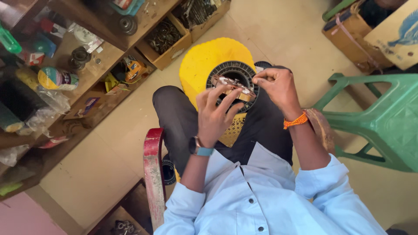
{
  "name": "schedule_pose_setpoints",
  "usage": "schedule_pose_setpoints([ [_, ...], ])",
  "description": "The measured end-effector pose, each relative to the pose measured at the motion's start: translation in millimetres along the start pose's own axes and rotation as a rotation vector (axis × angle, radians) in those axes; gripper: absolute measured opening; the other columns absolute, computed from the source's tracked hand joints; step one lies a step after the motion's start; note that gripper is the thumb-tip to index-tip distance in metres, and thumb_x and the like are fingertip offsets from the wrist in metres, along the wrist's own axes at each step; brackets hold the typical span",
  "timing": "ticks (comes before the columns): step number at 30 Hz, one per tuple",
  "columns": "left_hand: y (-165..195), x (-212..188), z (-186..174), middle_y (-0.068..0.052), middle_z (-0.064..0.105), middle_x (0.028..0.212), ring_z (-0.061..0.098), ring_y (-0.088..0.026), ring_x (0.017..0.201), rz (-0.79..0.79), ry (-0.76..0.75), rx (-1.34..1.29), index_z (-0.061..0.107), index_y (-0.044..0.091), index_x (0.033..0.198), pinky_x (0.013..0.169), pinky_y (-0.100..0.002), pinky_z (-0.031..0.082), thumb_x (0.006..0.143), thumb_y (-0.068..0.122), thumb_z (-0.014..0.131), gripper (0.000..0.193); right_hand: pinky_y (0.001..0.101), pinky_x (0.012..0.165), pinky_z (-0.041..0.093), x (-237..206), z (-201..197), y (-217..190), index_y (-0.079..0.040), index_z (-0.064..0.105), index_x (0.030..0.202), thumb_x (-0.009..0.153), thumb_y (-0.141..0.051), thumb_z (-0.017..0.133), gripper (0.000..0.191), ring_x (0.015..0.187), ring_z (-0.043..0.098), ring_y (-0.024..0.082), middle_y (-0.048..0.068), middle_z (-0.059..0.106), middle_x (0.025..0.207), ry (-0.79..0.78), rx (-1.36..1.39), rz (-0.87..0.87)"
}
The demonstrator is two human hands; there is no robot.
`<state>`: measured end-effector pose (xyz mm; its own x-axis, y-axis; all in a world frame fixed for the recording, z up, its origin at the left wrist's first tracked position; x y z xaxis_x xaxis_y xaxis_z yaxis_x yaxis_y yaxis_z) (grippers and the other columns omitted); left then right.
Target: The person sits on a chair with an electric motor armature resting on a stool in front of them. They hold the armature steady and use a small stick to scrape and clean between the copper commutator segments, rotating the armature to reach different slots.
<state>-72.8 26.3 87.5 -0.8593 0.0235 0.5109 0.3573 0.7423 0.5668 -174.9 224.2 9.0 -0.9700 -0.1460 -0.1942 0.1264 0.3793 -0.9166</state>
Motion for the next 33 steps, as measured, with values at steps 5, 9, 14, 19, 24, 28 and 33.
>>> schedule_pose_setpoints([
  [5, -15.2, 40.3, -2.8, 0.001, 0.068, 0.116, 0.059, -0.026, 0.107, 0.146, -0.292, -0.023, 0.074, 0.012, 0.115, 0.095, -0.039, 0.047, 0.079, 0.03, 0.085, 0.041, 0.0248, 0.054, 0.03, -23.3, -24.2, -23.2, 0.0, 0.08, 0.096, 0.09, -0.005, 0.078, 0.009, 0.062, 0.04, 0.005, 0.003, 0.055, 0.068, 0.028, -0.077, 0.013],
  [9, -19.6, 48.4, 0.1, 0.001, 0.071, 0.116, 0.059, -0.026, 0.105, 0.137, -0.357, -0.038, 0.075, 0.012, 0.112, 0.096, -0.037, 0.05, 0.077, 0.024, 0.086, 0.039, 0.0202, 0.062, 0.047, -45.2, -27.7, -54.2, -0.001, 0.078, 0.1, 0.09, -0.004, 0.074, 0.011, 0.072, 0.06, 0.002, 0.003, 0.076, 0.082, -0.045, -0.058, -0.044],
  [14, -24.8, 47.3, 3.2, 0.002, 0.072, 0.114, 0.058, -0.026, 0.102, 0.102, -0.38, -0.039, 0.078, 0.013, 0.109, 0.093, -0.036, 0.05, 0.073, 0.023, 0.087, 0.038, 0.0238, 0.066, 0.053, -63.6, -9.0, -86.8, -0.001, 0.078, 0.104, 0.091, -0.004, 0.074, 0.013, 0.073, 0.067, 0.006, 0.008, 0.08, 0.094, -0.077, -0.127, -0.156],
  [19, -28.3, 46.3, 1.9, 0.003, 0.072, 0.114, 0.057, -0.025, 0.099, 0.097, -0.383, -0.048, 0.077, 0.012, 0.111, 0.091, -0.036, 0.05, 0.073, 0.023, 0.087, 0.041, 0.0307, 0.069, 0.056, -81.5, 12.8, -111.9, -0.001, 0.076, 0.103, 0.091, -0.007, 0.076, 0.013, 0.078, 0.075, 0.02, 0.015, 0.076, 0.098, -0.02, -0.277, -0.339],
  [24, -30.7, 46.2, 0.3, 0.004, 0.071, 0.113, 0.057, -0.024, 0.1, 0.099, -0.366, -0.085, 0.078, 0.013, 0.11, 0.092, -0.037, 0.05, 0.073, 0.024, 0.086, 0.039, 0.0394, 0.069, 0.056, -93.6, 22.0, -113.1, -0.003, 0.078, 0.1, 0.092, -0.005, 0.074, 0.009, 0.083, 0.073, 0.034, 0.016, 0.075, 0.094, 0.073, -0.542, -0.401],
  [28, -31.5, 47.9, -0.5, 0.004, 0.071, 0.114, 0.057, -0.023, 0.101, 0.122, -0.378, -0.085, 0.078, 0.014, 0.11, 0.092, -0.036, 0.05, 0.073, 0.025, 0.086, 0.04, 0.0368, 0.07, 0.057, -95.5, 16.2, -109.6, -0.004, 0.076, 0.101, 0.092, -0.006, 0.073, 0.009, 0.083, 0.074, 0.031, 0.016, 0.074, 0.095, 0.069, -0.469, -0.391],
  [33, -31.1, 46.3, -0.3, 0.006, 0.071, 0.115, 0.056, -0.024, 0.101, 0.116, -0.419, -0.086, 0.078, 0.016, 0.112, 0.093, -0.036, 0.049, 0.077, 0.026, 0.086, 0.037, 0.037, 0.068, 0.057, -109.4, 30.2, -105.4, -0.006, 0.075, 0.101, 0.09, -0.004, 0.072, 0.012, 0.08, 0.074, 0.03, 0.014, 0.074, 0.092, 0.067, -0.501, -0.52],
])
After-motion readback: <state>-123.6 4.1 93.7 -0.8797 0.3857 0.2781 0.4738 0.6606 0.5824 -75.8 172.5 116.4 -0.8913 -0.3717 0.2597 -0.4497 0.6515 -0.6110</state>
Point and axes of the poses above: each hand's wrist, its own x-axis towards the middle knuckle, its own z-axis out of the palm, y = z × x, the point moved 5 cm from there along x, towards the middle knuckle
